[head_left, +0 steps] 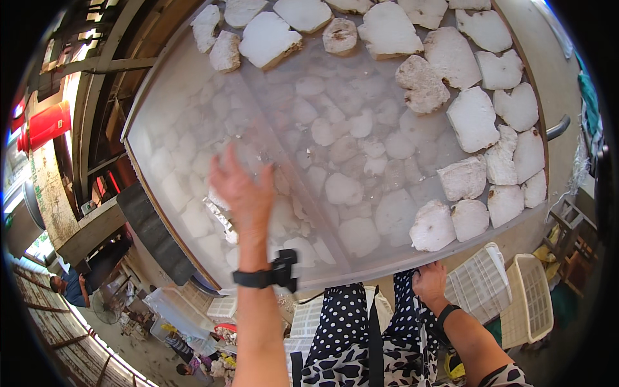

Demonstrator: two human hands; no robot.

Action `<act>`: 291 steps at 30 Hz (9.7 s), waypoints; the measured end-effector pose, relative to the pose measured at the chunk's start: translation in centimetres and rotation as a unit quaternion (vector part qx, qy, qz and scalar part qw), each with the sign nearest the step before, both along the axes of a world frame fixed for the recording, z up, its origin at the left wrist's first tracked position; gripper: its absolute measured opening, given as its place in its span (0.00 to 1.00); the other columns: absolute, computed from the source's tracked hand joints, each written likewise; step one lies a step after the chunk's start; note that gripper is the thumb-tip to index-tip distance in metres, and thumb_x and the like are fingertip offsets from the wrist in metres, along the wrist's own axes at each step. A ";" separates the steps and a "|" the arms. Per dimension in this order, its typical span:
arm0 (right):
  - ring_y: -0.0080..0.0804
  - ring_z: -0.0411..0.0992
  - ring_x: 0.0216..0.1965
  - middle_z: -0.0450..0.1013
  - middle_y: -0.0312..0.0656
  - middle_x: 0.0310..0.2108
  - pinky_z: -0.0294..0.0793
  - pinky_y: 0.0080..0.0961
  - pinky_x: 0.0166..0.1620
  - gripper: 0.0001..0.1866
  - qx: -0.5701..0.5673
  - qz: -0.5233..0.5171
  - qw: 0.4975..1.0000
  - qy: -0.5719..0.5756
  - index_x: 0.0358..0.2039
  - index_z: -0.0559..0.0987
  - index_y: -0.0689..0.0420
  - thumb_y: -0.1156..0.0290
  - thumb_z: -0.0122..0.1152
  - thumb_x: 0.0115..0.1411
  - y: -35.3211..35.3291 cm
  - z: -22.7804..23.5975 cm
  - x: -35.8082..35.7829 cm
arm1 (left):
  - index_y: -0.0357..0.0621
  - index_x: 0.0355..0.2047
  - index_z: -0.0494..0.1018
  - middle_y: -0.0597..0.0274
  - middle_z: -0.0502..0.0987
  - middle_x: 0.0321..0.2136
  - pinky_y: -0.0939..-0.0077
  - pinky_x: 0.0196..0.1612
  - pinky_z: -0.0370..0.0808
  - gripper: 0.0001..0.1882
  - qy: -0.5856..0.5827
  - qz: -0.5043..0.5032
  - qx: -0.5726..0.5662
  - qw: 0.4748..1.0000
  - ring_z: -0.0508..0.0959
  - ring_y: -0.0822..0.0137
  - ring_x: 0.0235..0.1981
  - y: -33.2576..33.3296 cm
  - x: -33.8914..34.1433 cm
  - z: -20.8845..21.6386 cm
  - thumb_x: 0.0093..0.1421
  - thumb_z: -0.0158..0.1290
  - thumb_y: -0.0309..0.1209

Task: The person picks up white food slices from a tray and arranges them, then moves to a separate container to retrieve a stack of similar slices and places them individually onto the large tray.

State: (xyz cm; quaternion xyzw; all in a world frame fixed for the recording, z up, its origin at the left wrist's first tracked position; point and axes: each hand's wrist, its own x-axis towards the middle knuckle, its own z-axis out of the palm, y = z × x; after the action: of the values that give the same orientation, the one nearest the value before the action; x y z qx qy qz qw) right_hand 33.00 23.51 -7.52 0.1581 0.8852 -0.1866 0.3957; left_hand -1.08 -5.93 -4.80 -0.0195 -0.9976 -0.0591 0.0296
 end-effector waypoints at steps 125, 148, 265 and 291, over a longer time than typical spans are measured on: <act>0.44 0.66 0.50 0.73 0.43 0.42 0.63 0.42 0.46 0.14 -0.024 -0.003 0.999 0.020 0.34 0.82 0.53 0.68 0.58 0.45 -0.7 -0.4 -0.1 | 0.34 0.57 0.63 0.40 0.69 0.50 0.56 0.57 0.64 0.39 -0.012 0.141 -0.062 0.988 0.66 0.44 0.55 -11.4 5.8 2.1 0.46 0.64 0.35; 0.44 0.67 0.50 0.75 0.43 0.43 0.63 0.41 0.47 0.15 -0.005 -0.001 0.999 0.033 0.35 0.83 0.52 0.66 0.57 0.46 -1.3 -0.7 0.2 | 0.35 0.52 0.67 0.39 0.70 0.44 0.59 0.49 0.71 0.32 0.000 0.030 0.150 0.988 0.73 0.44 0.45 6.4 -7.3 -0.3 0.48 0.62 0.35; 0.46 0.75 0.43 0.77 0.49 0.40 0.73 0.39 0.48 0.16 0.177 -0.777 0.511 0.323 0.45 0.77 0.56 0.65 0.48 0.61 -10.1 31.8 39.2 | 0.32 0.47 0.72 0.61 0.76 0.29 0.78 0.33 0.71 0.18 -0.371 -0.641 0.138 0.658 0.73 0.72 0.29 30.5 27.4 31.7 0.56 0.53 0.25; 0.47 0.75 0.43 0.75 0.55 0.42 0.73 0.38 0.46 0.19 0.406 -0.899 -0.086 0.138 0.48 0.75 0.56 0.66 0.52 0.57 -51.8 26.2 57.5 | 0.32 0.49 0.72 0.60 0.78 0.31 0.80 0.36 0.73 0.18 -0.442 -0.851 -0.083 0.271 0.76 0.72 0.32 23.6 66.7 31.4 0.58 0.54 0.24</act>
State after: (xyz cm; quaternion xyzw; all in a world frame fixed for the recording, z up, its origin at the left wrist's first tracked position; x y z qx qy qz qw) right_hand 90.54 -28.27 18.68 -0.9175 0.0875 0.0022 0.3879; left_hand 65.57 17.70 26.60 -0.8304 -0.2719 0.0332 -0.4851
